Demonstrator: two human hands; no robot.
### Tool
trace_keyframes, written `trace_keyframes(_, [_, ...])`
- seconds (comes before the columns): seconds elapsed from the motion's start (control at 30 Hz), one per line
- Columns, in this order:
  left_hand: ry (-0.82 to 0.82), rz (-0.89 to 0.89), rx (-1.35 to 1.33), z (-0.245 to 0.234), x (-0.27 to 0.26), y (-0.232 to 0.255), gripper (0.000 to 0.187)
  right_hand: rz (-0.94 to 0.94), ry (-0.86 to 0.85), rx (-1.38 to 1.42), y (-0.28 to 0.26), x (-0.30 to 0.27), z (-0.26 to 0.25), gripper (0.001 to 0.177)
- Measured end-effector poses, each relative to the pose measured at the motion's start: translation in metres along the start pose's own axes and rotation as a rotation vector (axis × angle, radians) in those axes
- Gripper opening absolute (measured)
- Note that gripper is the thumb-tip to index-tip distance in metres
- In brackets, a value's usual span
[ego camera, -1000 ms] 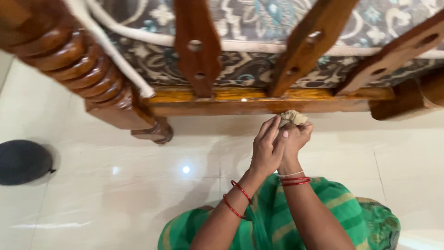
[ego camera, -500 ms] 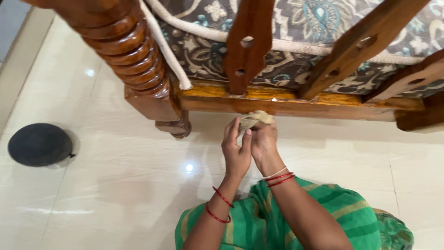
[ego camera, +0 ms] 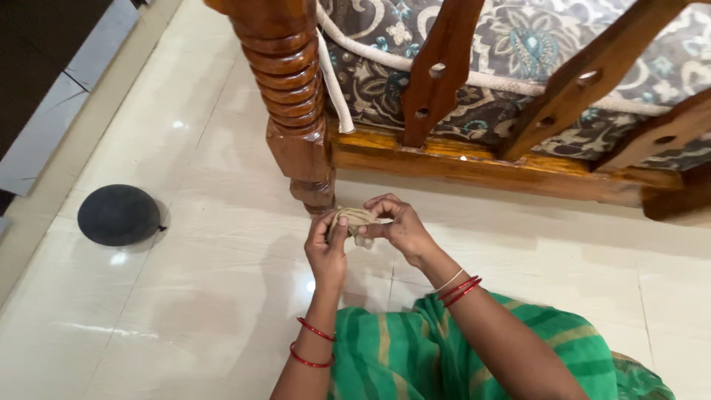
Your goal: The person is cleaning a wooden bed frame using a cloth. They wipe various parts of the bed frame, including the legs and the side rails, ensuring thorough coverage.
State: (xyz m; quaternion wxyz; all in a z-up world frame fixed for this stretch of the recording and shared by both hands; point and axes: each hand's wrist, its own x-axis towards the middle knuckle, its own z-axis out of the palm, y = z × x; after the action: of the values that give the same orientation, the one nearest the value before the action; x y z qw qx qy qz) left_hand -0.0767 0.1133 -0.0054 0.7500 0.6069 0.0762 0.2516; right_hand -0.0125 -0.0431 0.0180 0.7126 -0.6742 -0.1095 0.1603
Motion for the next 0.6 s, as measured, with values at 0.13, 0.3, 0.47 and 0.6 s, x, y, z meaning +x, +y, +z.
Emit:
trace_keyframes(0.13, [-0.018,0.006,0.081,-0.031,-0.001,0.024,0.024,0.148,-0.006,0.146,-0.022,-0.016,0.006,0.016])
trace_keyframes(0.3, [-0.007,0.422,0.398,-0.084,0.0,0.08,0.022,0.088,-0.058,0.123,-0.055,-0.037,0.036,0.026])
trace_keyframes(0.47, [0.056,0.088,0.202,-0.119,-0.005,0.119,0.025,-0.167,0.072,-0.604,-0.066,-0.047,0.062,0.02])
trace_keyframes(0.6, [-0.071,0.046,0.313,-0.096,-0.002,0.125,0.027,0.094,0.209,-0.166,-0.066,-0.051,0.045,0.014])
